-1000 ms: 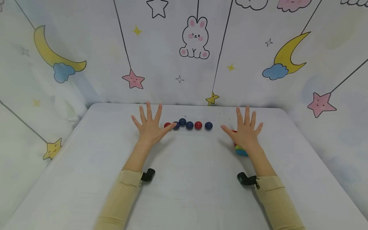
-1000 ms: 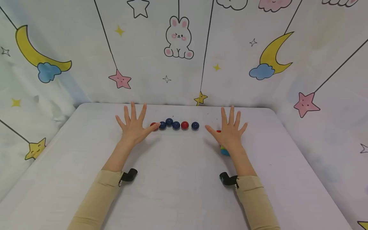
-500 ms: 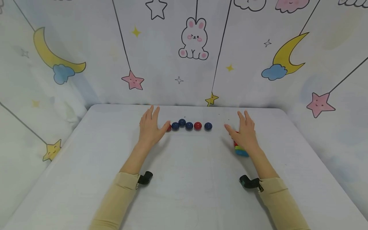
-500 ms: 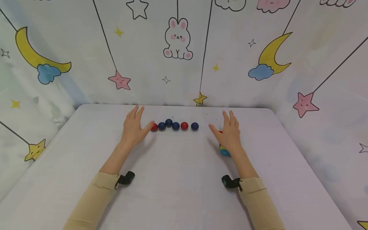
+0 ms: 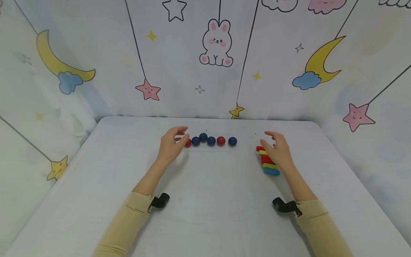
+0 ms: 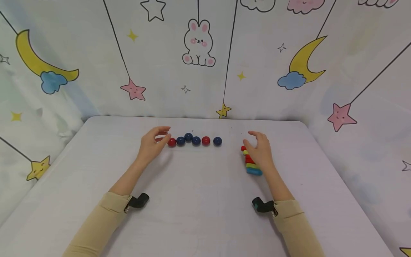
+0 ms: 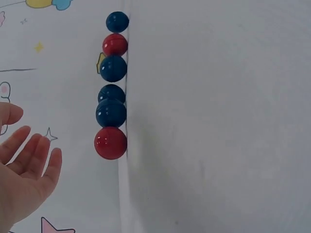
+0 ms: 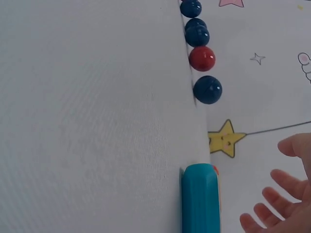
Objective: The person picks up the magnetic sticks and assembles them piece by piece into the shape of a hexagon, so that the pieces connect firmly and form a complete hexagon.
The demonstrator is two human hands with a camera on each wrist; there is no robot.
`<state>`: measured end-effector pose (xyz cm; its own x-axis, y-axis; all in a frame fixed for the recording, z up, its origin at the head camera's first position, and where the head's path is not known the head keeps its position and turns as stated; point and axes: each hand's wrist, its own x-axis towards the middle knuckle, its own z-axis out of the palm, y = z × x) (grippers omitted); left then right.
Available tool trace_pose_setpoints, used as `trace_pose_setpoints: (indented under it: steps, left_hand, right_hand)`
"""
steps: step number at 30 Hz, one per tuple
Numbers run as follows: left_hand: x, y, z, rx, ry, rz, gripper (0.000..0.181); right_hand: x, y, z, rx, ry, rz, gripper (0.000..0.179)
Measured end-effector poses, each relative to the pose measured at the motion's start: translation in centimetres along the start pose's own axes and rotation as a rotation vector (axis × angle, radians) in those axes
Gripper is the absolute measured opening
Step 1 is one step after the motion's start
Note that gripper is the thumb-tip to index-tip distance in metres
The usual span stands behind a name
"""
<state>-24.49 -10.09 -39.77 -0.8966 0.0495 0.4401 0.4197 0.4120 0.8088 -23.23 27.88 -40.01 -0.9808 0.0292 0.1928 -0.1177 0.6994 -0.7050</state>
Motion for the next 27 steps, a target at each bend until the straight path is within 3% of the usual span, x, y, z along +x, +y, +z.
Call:
trace_pose_setpoints:
  steps: [3,7,19,27]
  left_hand:
    - [-0.1,0.1,0.5,-0.058,-0.046,-0.048,0.026]
    - [-0.2,0.2,1.4,-0.069,-0.12,-0.093,0.023]
    - [-0.3,1.7,5.3,-0.096,-0.319,-0.167,0.028]
    - [0.1,2.3,7.9,-0.088,-0.392,-0.152,0.029]
  right_hand:
    - [-0.2,0.2,-0.2,0.018,-0.02,0.01,0.049]
    - [-0.2,0.8,-0.3,0.013,-0.038,0.021,0.046]
    - [0.1,2.1,-1.0,0.011,-0.132,0.139,0.049]
    - [0.1,2.4,-1.0,0.035,-0.175,0.173,0.051]
